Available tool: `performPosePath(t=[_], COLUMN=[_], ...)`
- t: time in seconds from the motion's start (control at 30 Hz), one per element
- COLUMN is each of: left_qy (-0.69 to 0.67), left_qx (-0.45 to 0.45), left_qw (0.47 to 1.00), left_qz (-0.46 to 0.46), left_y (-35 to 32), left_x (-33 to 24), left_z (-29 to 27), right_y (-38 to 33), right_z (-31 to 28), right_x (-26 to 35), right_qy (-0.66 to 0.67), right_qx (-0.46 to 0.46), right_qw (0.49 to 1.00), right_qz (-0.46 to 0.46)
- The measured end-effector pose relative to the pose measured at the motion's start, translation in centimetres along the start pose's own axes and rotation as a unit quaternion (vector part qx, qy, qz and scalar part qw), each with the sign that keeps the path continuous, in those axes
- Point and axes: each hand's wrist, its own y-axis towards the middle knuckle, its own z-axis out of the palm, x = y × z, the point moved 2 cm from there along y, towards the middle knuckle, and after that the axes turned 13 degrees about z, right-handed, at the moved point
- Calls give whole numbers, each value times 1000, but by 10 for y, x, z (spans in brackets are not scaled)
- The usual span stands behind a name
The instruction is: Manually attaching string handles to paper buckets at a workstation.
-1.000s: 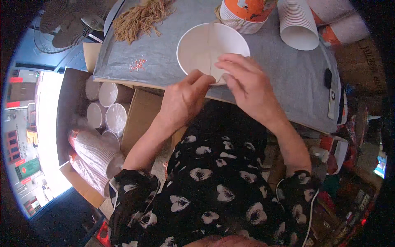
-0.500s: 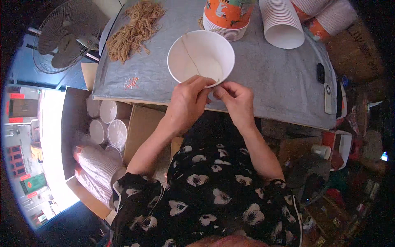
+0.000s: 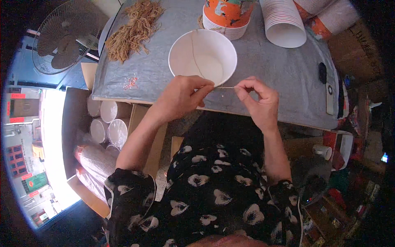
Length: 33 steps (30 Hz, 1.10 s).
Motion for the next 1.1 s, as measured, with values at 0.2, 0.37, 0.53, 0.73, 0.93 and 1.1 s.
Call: performPosePath(t=[0.2,0.37,0.53,0.73,0.93,1.1], left_qy=[-165,-205,-176,-165,-177,-169], left_qx=[-41,-66,-90,-95,-130,-147], left_qw=[982,974,980,982,975,975], left_qz=[-80,-72,-24,-5,19,0], left_y=[6,2,6,5,8,8], left_x=[-8,6,8,19,20,23], left_z=[-6,-3,1,4,7,8], right_y=[6,2,-7,-7,-3,-22], right_z=[-1,5,32,53,64,43], right_x=[3,-13,-36,-29,-36,-40], right_qy=[-21,10,257,63,118,94], right_qx=[24,73,142,42,-5,21], right_qw=[999,992,925,985,982,977], right_qz=[-3,103,241,155,147,190])
